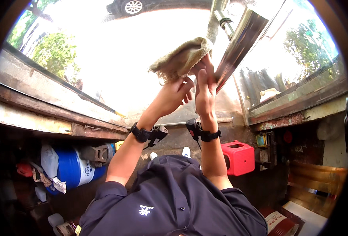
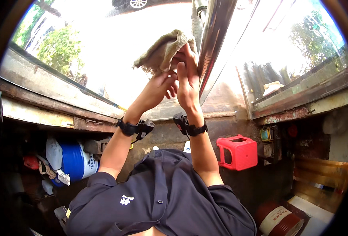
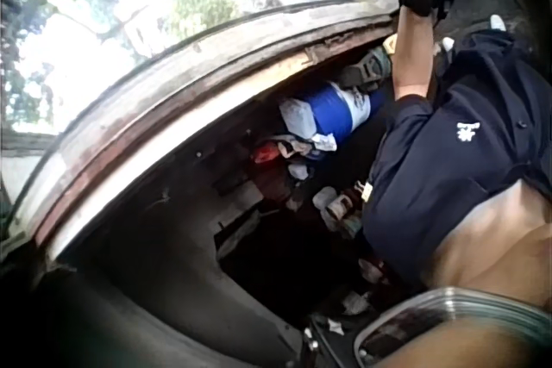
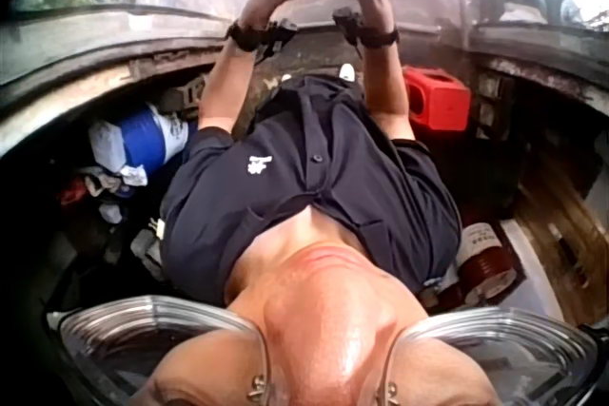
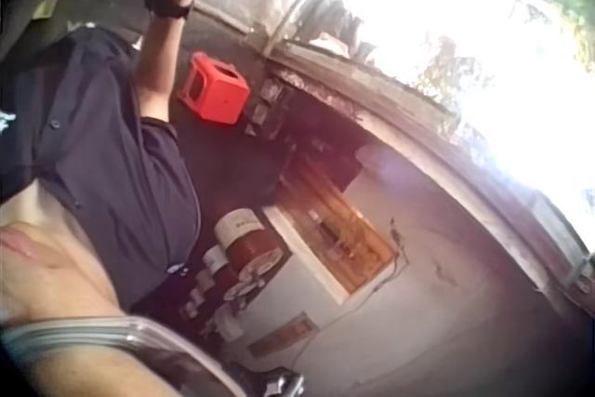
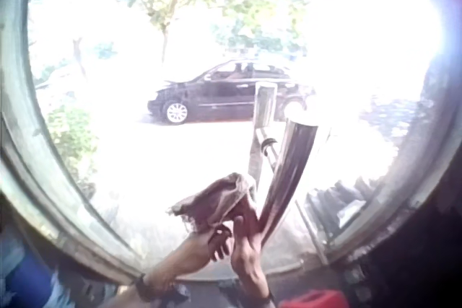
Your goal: The person cleans a glass door using a cloth, wiping the handle and glass surface. They squat and sit on the floor to reach the lower sections of the door, continuing to wipe the frame and glass.
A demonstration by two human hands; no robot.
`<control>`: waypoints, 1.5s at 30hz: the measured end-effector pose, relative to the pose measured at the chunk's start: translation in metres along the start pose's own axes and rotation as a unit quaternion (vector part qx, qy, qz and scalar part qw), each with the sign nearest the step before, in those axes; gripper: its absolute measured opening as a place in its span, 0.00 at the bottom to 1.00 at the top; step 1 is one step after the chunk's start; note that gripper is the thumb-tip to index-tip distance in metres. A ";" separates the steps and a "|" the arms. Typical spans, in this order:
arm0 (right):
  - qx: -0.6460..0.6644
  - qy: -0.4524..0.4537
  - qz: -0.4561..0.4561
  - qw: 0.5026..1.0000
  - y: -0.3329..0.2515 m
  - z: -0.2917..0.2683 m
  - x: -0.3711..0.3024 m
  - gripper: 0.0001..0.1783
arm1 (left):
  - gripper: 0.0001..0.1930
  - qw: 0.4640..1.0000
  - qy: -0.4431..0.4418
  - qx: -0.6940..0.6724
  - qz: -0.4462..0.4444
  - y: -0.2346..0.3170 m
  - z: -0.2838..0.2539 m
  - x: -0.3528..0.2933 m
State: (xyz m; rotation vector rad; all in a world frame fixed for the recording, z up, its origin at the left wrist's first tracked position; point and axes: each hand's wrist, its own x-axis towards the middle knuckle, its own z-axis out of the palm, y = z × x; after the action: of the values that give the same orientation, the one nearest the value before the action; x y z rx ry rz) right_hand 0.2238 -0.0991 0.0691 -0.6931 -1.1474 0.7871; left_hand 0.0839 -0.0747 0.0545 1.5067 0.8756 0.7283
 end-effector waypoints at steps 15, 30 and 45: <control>-0.178 0.062 0.062 0.980 -0.054 0.038 0.030 0.25 | 0.29 0.881 0.243 -0.339 0.223 0.078 -0.001 -0.004; -0.012 0.127 0.052 0.990 -0.018 0.032 0.050 0.31 | 0.34 0.943 0.211 -0.215 0.140 0.041 0.004 0.018; -0.013 0.010 0.165 0.986 0.081 -0.004 -0.012 0.20 | 0.28 0.943 0.268 -0.151 0.129 -0.060 -0.013 0.017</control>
State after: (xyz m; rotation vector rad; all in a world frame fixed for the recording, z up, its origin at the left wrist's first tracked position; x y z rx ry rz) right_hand 0.2099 -0.0651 -0.0038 -0.9256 -1.0390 1.0428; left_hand 0.0744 -0.0516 -0.0046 1.1693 0.9187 1.4451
